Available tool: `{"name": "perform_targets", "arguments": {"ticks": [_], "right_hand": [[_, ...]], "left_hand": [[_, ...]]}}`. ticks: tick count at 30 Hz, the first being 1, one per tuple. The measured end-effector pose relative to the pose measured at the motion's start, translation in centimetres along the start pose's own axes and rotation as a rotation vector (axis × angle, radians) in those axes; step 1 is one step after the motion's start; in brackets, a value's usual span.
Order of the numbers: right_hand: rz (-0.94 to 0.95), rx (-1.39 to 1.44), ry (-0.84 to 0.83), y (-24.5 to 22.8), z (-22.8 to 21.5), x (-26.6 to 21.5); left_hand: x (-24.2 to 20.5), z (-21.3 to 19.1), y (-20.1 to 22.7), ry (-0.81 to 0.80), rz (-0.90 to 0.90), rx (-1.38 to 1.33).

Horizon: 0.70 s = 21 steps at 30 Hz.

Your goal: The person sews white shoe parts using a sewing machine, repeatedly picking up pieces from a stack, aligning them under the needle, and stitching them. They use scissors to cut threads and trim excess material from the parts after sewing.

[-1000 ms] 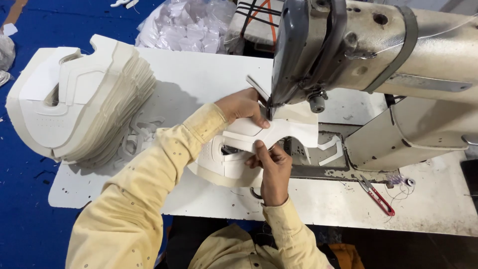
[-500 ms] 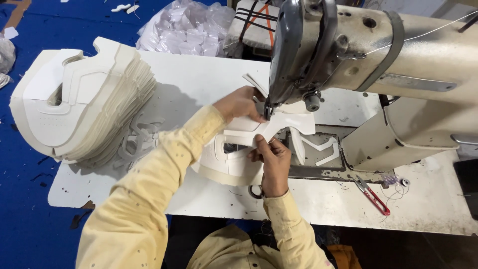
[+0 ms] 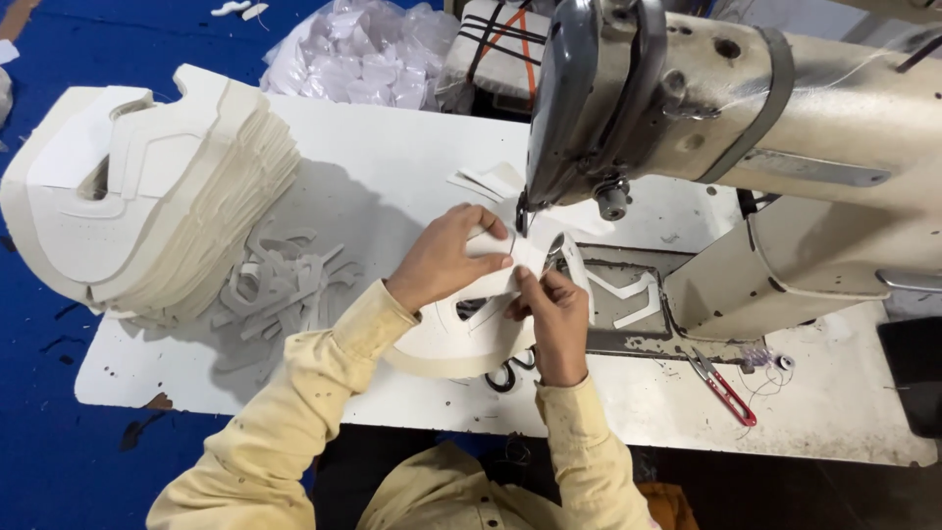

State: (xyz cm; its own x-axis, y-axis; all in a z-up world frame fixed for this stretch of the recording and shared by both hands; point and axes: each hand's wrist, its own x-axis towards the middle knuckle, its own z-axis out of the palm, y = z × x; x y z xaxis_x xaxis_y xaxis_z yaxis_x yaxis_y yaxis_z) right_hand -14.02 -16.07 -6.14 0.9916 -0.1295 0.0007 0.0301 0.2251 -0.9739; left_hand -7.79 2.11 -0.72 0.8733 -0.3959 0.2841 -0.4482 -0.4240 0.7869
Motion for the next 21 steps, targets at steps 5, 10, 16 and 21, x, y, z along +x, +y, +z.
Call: {"name": "perform_targets", "arguments": {"ticks": [5,10,16,21], "right_hand": [[-0.018,-0.054,0.021,0.2,-0.4,1.3],[0.009,-0.096,0.056,-1.2,0.4,1.7],[0.067,-0.103,0.062,-1.9,0.2,1.8],[-0.099,-0.141,0.067,-0.4,-3.3,-1.5]], "left_hand": [[0.3,0.6,0.2,0.113,-0.078,0.031],[1.3,1.0,0.0,0.159,-0.144,0.005],[1.7,1.8,-0.1,0.209,-0.253,-0.136],[1.2,2.8,-0.7,0.261,-0.214,-0.296]]}}
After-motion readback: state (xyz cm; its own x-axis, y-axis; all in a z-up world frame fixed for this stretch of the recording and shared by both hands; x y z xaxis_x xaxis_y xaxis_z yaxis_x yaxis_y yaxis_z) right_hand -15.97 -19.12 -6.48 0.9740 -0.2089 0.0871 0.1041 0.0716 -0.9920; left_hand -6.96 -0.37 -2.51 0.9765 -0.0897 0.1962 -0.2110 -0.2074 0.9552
